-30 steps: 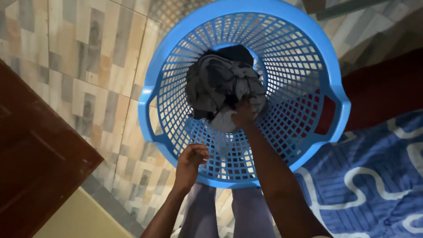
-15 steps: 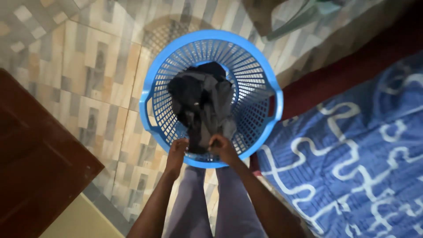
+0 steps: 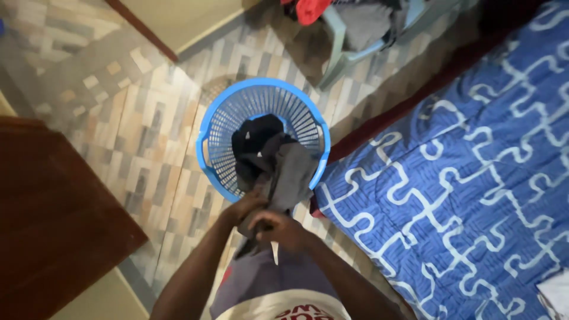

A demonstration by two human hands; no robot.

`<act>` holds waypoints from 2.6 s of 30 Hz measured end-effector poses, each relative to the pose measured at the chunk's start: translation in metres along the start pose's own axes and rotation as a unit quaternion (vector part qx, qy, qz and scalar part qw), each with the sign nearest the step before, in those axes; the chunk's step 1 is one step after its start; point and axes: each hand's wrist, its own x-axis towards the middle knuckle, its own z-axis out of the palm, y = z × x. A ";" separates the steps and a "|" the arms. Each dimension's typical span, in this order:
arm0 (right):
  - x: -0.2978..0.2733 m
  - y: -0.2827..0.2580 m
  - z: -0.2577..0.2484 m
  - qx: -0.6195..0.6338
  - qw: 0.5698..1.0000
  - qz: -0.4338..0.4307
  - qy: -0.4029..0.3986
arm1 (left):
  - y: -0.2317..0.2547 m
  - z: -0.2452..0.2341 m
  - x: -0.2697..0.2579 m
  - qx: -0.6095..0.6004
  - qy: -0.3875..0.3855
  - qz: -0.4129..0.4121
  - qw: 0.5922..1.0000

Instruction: Folding various items of clothing on a bed and organizing them.

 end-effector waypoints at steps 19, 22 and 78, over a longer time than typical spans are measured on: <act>-0.187 0.028 0.044 -0.146 0.890 -0.189 0.389 | 0.120 0.253 -0.083 -0.198 -0.229 0.144 0.942; -0.176 0.027 0.053 -0.131 0.851 -0.255 0.440 | 0.188 0.324 -0.133 -0.267 -0.260 0.084 0.924; -0.716 -0.085 -0.138 -0.188 0.584 -0.299 0.731 | 0.106 0.838 0.147 0.603 -0.304 0.381 0.631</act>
